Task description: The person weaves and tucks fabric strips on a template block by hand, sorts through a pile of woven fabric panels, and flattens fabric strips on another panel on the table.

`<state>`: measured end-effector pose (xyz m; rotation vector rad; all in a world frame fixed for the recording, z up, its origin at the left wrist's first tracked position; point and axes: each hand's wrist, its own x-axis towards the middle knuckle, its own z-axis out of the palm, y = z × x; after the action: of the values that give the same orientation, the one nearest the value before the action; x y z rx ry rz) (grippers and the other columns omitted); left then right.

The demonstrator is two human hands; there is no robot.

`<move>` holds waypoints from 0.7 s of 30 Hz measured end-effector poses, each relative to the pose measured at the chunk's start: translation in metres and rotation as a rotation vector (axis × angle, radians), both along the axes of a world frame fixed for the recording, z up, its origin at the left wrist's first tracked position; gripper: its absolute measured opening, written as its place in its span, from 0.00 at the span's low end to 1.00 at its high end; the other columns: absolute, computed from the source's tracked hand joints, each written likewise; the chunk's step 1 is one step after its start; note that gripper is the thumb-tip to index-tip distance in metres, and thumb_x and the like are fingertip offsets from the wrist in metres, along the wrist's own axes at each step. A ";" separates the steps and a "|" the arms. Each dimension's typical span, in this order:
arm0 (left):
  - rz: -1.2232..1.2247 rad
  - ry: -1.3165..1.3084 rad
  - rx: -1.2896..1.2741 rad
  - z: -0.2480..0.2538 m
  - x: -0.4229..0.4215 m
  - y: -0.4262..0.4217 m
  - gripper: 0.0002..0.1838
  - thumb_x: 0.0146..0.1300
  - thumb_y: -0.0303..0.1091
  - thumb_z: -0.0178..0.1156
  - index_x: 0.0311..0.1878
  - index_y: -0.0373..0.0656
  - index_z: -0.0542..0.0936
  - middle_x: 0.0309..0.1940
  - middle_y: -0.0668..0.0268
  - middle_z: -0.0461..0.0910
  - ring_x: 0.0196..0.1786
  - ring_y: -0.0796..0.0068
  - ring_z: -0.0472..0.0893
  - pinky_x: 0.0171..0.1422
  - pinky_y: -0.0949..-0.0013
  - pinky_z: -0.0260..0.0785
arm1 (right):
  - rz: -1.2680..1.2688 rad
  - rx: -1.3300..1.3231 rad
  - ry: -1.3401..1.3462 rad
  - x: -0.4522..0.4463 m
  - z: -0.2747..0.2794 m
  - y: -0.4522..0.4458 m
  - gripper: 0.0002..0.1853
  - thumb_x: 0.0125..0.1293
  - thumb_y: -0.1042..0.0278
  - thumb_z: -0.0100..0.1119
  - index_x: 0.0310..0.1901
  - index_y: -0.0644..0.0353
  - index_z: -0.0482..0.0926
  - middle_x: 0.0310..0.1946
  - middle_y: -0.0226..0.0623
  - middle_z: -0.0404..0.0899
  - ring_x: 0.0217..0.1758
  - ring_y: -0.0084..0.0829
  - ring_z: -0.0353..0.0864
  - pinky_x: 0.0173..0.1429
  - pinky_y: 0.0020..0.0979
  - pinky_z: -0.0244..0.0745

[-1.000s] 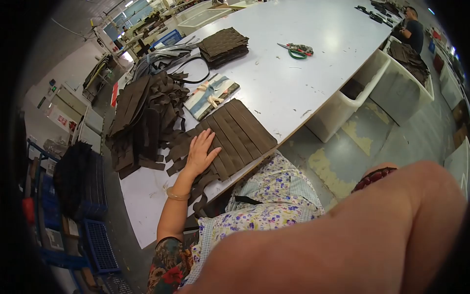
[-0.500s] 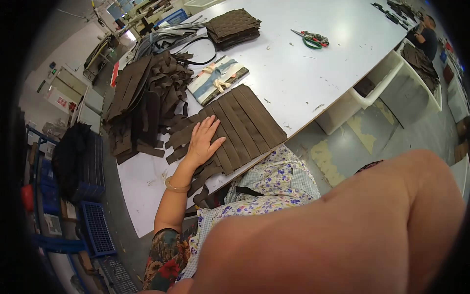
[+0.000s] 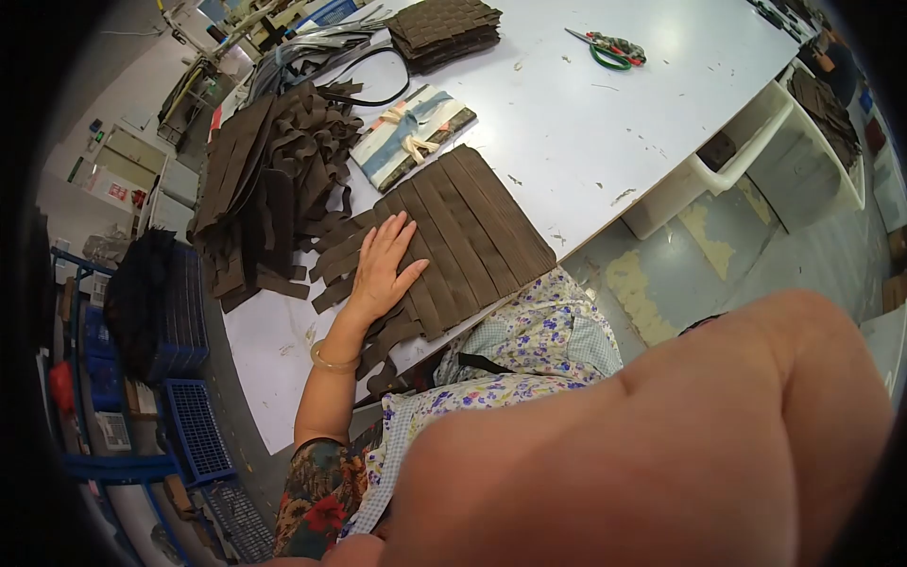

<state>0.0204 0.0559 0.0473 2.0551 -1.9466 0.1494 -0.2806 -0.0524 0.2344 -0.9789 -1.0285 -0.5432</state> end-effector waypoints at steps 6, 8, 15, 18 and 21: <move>-0.010 0.023 -0.008 0.002 -0.001 0.000 0.31 0.63 0.49 0.56 0.63 0.38 0.68 0.67 0.52 0.61 0.70 0.55 0.59 0.73 0.51 0.45 | 0.019 0.028 0.027 -0.015 -0.009 -0.019 0.10 0.61 0.71 0.60 0.33 0.73 0.78 0.39 0.55 0.78 0.33 0.45 0.80 0.35 0.38 0.81; 0.011 0.035 -0.024 0.001 -0.003 0.003 0.31 0.63 0.49 0.56 0.63 0.38 0.68 0.66 0.52 0.62 0.70 0.55 0.59 0.73 0.51 0.45 | -0.283 -0.106 0.115 -0.002 -0.024 -0.023 0.15 0.62 0.60 0.60 0.33 0.68 0.78 0.40 0.49 0.79 0.34 0.42 0.77 0.35 0.44 0.71; 0.025 0.027 0.008 0.003 -0.009 0.005 0.31 0.62 0.45 0.57 0.65 0.39 0.66 0.68 0.54 0.60 0.71 0.55 0.58 0.74 0.53 0.45 | -1.497 -1.245 0.330 0.095 -0.141 -0.031 0.37 0.58 0.38 0.55 0.54 0.69 0.69 0.67 0.58 0.54 0.69 0.52 0.56 0.69 0.49 0.54; 0.037 0.036 0.006 0.001 -0.011 0.006 0.30 0.63 0.44 0.56 0.65 0.39 0.66 0.68 0.54 0.60 0.71 0.55 0.58 0.73 0.53 0.45 | -1.288 -1.247 0.520 0.112 -0.194 -0.029 0.40 0.61 0.36 0.50 0.58 0.71 0.67 0.67 0.58 0.54 0.71 0.52 0.52 0.72 0.51 0.47; 0.057 0.020 0.006 0.001 -0.014 0.005 0.30 0.63 0.43 0.56 0.65 0.39 0.65 0.68 0.54 0.60 0.71 0.54 0.57 0.73 0.52 0.45 | -1.353 -1.338 0.515 0.111 -0.208 -0.024 0.44 0.61 0.33 0.46 0.61 0.72 0.64 0.67 0.58 0.54 0.72 0.51 0.50 0.72 0.51 0.43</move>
<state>0.0062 0.0612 0.0488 2.1091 -1.8799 0.1359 -0.1692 -0.0762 0.0262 -2.8674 0.0437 -0.5596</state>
